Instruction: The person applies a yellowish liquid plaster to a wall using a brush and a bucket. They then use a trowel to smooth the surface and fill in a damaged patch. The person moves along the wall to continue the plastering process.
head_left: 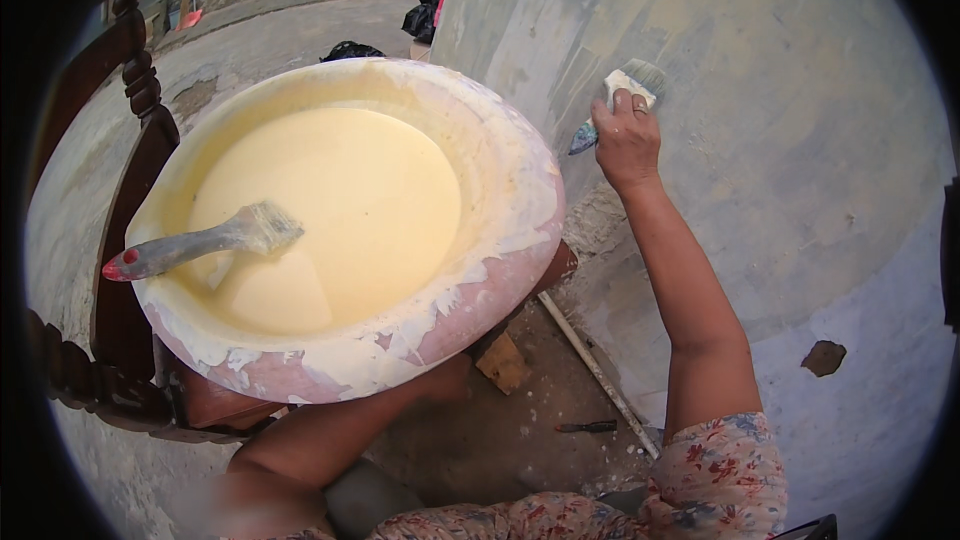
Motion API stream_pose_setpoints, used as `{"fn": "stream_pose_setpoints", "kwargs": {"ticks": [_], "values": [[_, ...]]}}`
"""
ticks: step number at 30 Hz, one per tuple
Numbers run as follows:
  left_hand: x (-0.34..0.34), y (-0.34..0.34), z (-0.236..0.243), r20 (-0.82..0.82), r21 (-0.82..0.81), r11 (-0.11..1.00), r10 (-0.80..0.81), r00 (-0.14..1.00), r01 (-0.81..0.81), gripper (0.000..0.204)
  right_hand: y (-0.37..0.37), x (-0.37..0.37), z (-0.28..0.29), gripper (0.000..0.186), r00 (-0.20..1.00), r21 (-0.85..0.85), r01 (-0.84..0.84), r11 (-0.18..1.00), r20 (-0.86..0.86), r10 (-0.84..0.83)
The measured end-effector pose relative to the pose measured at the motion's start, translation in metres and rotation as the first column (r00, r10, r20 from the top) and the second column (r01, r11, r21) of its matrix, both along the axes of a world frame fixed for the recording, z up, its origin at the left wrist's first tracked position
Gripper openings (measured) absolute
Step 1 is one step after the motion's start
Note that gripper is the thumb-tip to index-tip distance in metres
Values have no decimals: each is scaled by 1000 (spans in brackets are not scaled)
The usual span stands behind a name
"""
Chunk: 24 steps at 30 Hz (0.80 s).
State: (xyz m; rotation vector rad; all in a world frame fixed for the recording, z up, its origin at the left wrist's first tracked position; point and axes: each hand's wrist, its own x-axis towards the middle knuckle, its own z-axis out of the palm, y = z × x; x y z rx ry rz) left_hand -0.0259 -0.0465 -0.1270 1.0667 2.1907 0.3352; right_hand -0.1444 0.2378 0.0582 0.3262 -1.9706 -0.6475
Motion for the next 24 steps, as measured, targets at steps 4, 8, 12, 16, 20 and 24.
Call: {"fn": "stream_pose_setpoints", "kwargs": {"ticks": [4,8,12,16,20,24], "values": [[1,-5,1,-54,-7,1000,-23,998,23,53,11,-9,-134,8,933,7,-132,991,338,122],[0,-16,1,-102,34,999,-29,994,32,54,6,-5,-217,13,752,-569,-201,798,432,497],[3,-18,11,-60,34,999,12,998,-10,53,19,-8,-208,20,788,-698,92,710,487,376],[-6,-14,-13,57,-22,999,28,998,-27,55,39,-29,-134,28,880,-606,16,795,386,277],[-9,-10,-6,84,-46,999,7,996,-3,57,-3,-7,-22,25,982,-398,-99,912,109,154],[-9,-8,-14,76,-25,1000,-8,997,10,58,-15,-17,-18,15,991,-151,-134,979,-29,131]]}}
